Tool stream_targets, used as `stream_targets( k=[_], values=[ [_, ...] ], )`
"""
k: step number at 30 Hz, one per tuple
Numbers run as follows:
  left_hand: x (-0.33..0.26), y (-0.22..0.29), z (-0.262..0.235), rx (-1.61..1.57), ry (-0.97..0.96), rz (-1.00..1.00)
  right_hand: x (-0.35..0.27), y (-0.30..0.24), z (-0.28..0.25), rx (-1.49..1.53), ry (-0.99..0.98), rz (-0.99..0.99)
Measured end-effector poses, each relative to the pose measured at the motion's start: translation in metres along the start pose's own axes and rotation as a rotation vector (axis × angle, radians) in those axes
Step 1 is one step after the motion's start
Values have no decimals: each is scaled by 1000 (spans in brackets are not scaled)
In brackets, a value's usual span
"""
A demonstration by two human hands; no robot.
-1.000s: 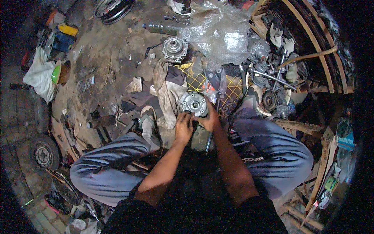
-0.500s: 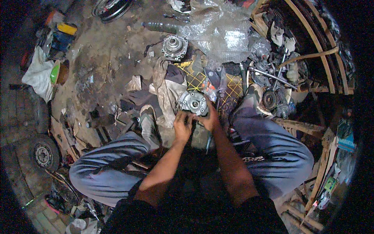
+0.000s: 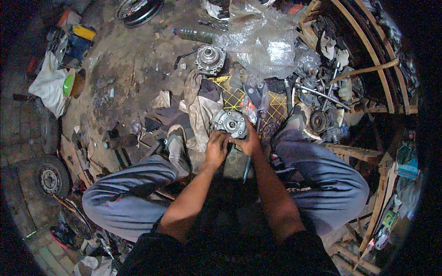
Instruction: The person sits on the floor and uses a hammer and punch to remove a pin from a mechanical part. They then use a screwdriver to pry and remove a small metal ring from the part's shaft.
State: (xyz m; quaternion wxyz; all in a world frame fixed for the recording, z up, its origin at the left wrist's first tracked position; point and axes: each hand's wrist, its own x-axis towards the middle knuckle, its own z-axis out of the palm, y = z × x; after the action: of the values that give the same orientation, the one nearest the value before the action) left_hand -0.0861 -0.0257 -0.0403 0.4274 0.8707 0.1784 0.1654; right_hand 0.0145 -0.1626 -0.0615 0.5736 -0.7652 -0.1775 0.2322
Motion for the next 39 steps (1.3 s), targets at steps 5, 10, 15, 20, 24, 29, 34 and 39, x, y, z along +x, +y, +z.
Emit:
stream_targets(
  k=[5,10,15,20,24,29,34,39],
  values=[
    [-1,12,8,-49,51,-200,-1,4,-2,-141,46,-71],
    [-1,5,4,-60,15,-65,-2,1,-3,-98,46,-109],
    [-2,14,7,-42,85,-85,-2,10,-3,-94,65,-116],
    [-5,6,5,-44,79,-97,-1,3,-1,-70,54,-115],
    [-3,10,0,-43,58,-42,-1,1,-2,-104,67,-139],
    [-3,9,1,-29,36,-19,-2,6,-2,-142,53,-91],
    [-4,2,2,-37,57,44,-1,-4,-2,-105,28,-61],
    [-4,-2,6,-19,44,45,-1,6,-3,-133,29,-88]
  ],
)
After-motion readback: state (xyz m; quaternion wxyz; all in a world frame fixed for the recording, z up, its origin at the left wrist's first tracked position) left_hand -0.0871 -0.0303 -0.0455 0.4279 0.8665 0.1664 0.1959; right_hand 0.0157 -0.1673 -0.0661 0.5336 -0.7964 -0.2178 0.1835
